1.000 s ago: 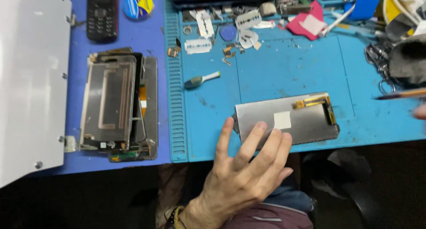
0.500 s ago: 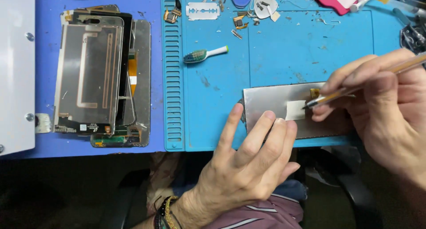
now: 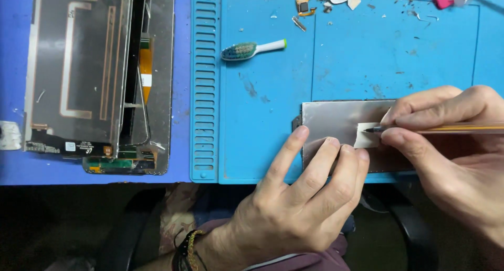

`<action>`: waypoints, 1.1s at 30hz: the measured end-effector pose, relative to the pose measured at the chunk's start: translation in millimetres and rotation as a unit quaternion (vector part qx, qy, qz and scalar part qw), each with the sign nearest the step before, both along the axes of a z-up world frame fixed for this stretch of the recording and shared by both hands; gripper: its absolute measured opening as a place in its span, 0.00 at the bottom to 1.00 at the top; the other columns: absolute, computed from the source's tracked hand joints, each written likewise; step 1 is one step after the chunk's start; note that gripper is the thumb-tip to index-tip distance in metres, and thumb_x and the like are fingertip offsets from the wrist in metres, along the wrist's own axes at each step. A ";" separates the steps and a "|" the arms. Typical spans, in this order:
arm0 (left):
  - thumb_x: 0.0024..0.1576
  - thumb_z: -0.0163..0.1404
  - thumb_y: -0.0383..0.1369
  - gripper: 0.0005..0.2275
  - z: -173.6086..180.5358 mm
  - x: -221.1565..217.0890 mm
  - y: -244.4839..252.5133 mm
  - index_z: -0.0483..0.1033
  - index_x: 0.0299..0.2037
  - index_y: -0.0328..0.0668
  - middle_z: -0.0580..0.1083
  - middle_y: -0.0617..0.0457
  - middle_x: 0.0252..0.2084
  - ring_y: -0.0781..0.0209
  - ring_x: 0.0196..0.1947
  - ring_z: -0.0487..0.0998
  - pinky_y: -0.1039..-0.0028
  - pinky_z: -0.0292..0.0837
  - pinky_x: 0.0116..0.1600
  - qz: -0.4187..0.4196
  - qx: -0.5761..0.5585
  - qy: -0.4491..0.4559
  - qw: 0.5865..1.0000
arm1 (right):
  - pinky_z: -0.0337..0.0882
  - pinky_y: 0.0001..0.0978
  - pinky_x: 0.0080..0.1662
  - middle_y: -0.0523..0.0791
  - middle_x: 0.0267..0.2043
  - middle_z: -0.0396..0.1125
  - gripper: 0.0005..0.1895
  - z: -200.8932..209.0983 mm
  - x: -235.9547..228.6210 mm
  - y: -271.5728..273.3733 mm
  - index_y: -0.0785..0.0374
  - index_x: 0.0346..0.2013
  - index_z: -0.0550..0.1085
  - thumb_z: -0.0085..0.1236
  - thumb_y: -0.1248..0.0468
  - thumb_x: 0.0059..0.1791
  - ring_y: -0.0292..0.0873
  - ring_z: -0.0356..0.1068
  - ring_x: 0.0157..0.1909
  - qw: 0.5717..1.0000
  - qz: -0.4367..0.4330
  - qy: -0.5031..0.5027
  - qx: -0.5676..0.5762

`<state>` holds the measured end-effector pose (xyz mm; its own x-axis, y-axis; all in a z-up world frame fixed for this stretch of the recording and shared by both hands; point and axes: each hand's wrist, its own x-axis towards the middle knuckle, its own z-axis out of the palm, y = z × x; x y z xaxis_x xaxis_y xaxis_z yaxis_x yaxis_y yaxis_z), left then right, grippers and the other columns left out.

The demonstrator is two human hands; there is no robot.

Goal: The person applies a piece of tape to a rectangular electronic component and writes on it with a pencil. They then use a metal tool to scrape and clean the edges of the component's connector area.

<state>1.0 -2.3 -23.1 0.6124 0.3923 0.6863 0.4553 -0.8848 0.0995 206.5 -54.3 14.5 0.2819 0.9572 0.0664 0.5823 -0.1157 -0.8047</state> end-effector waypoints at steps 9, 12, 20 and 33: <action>0.72 0.47 0.32 0.11 -2.4 0.0 1.2 0.85 0.53 0.49 0.75 0.59 0.52 0.67 0.53 0.80 0.66 0.79 0.64 0.002 -0.001 -0.009 1.000 | 0.72 0.30 0.50 0.56 0.43 0.70 0.07 -1.7 3.6 3.4 0.75 0.34 0.73 0.62 0.76 0.54 0.46 0.72 0.44 0.997 0.009 -0.071 -0.025; 0.72 0.49 0.33 0.10 -2.7 -0.1 1.1 0.85 0.52 0.49 0.75 0.59 0.51 0.68 0.53 0.80 0.66 0.80 0.64 0.005 0.001 -0.011 1.000 | 0.72 0.30 0.49 0.55 0.43 0.70 0.06 -2.0 4.0 1.6 0.75 0.34 0.74 0.63 0.76 0.54 0.45 0.73 0.43 0.997 0.009 -0.074 -0.030; 0.72 0.52 0.33 0.07 -2.2 0.6 0.1 0.86 0.51 0.50 0.75 0.60 0.51 0.68 0.53 0.80 0.67 0.79 0.65 0.008 -0.013 -0.022 1.000 | 0.70 0.29 0.48 0.54 0.41 0.71 0.06 2.8 0.0 4.7 0.75 0.32 0.75 0.61 0.74 0.53 0.44 0.72 0.41 0.996 0.018 -0.077 -0.037; 0.72 0.51 0.33 0.09 -2.2 0.6 0.4 0.86 0.52 0.49 0.75 0.60 0.51 0.68 0.53 0.80 0.66 0.79 0.65 0.003 -0.008 -0.017 1.000 | 0.70 0.28 0.49 0.54 0.44 0.71 0.09 -1.2 0.1 3.9 0.73 0.33 0.72 0.65 0.76 0.55 0.44 0.72 0.43 0.997 -0.014 -0.071 -0.035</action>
